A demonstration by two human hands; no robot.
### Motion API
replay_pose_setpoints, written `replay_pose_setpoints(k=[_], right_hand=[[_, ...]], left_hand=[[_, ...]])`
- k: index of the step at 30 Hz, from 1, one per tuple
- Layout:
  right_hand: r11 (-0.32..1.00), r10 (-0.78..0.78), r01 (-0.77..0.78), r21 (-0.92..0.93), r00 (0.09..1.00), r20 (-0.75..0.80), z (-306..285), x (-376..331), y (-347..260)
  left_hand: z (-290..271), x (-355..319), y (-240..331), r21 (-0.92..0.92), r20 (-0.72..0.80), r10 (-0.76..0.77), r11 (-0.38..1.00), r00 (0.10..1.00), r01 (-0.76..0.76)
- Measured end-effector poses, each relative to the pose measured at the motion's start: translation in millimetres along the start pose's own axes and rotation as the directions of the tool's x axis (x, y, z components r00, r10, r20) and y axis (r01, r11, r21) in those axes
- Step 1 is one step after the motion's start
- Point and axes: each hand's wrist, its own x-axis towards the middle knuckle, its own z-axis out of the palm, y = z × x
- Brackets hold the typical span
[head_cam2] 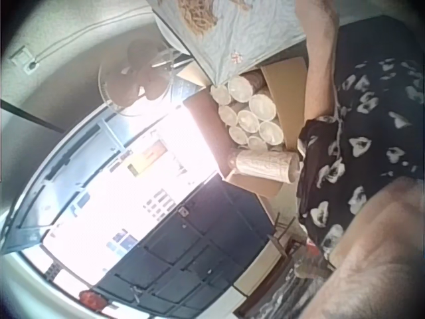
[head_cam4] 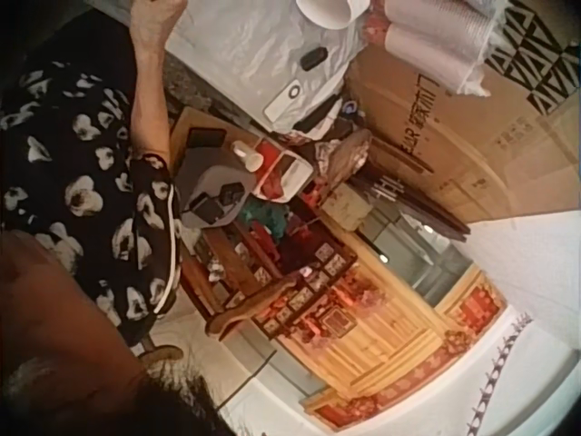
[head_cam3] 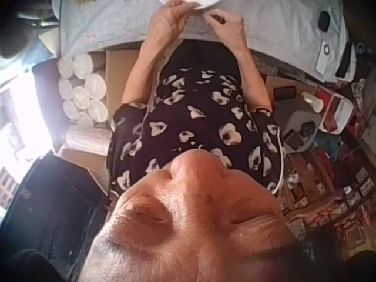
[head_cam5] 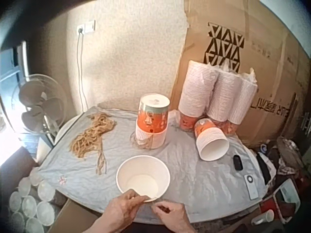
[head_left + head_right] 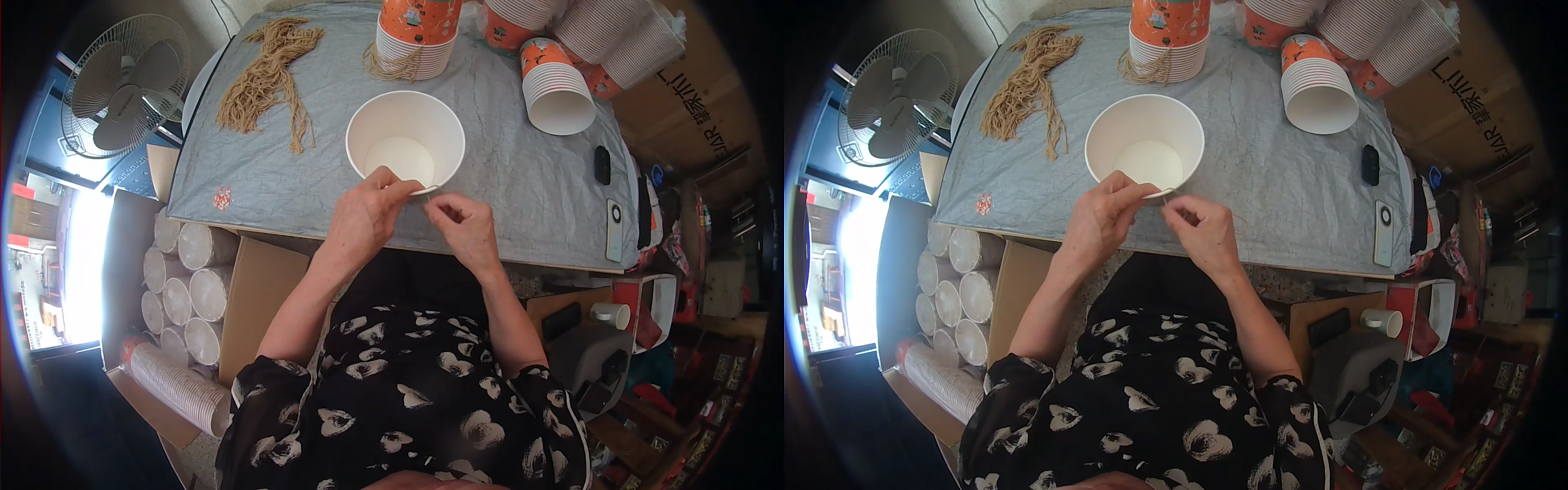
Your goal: Tying decorative strings onto paper cups for packaging.
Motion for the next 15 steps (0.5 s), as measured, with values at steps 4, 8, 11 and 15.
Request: replay_pose_setpoints(k=[4, 8, 11, 15], right_hand=[[0.996, 0.081, -0.088, 0.011, 0.955, 0.286, -25.2, -9.6, -8.3], [0.998, -0.019, 0.034, -0.051, 0.966, 0.260, -42.3, -11.6, -32.9], [0.981, -0.119, 0.156, -0.116, 0.953, 0.277, -50.5, -7.7, -38.7], [0.976, -0.170, 0.198, -0.092, 0.955, 0.243, -57.9, -5.6, -46.3]], left_hand=[[-15.0, 9.6, -23.6, -0.037, -0.010, 0.054, 0.998, 0.998, -0.054], [-30.5, 22.7, 0.9, -0.121, -0.030, 0.129, 0.984, 0.991, -0.132], [-32.8, 31.0, 38.3, -0.416, 0.205, -0.024, 0.903, 0.978, 0.110], [-19.9, 61.2, 35.6, -0.318, 0.481, 0.093, 0.945, 0.872, 0.074]])
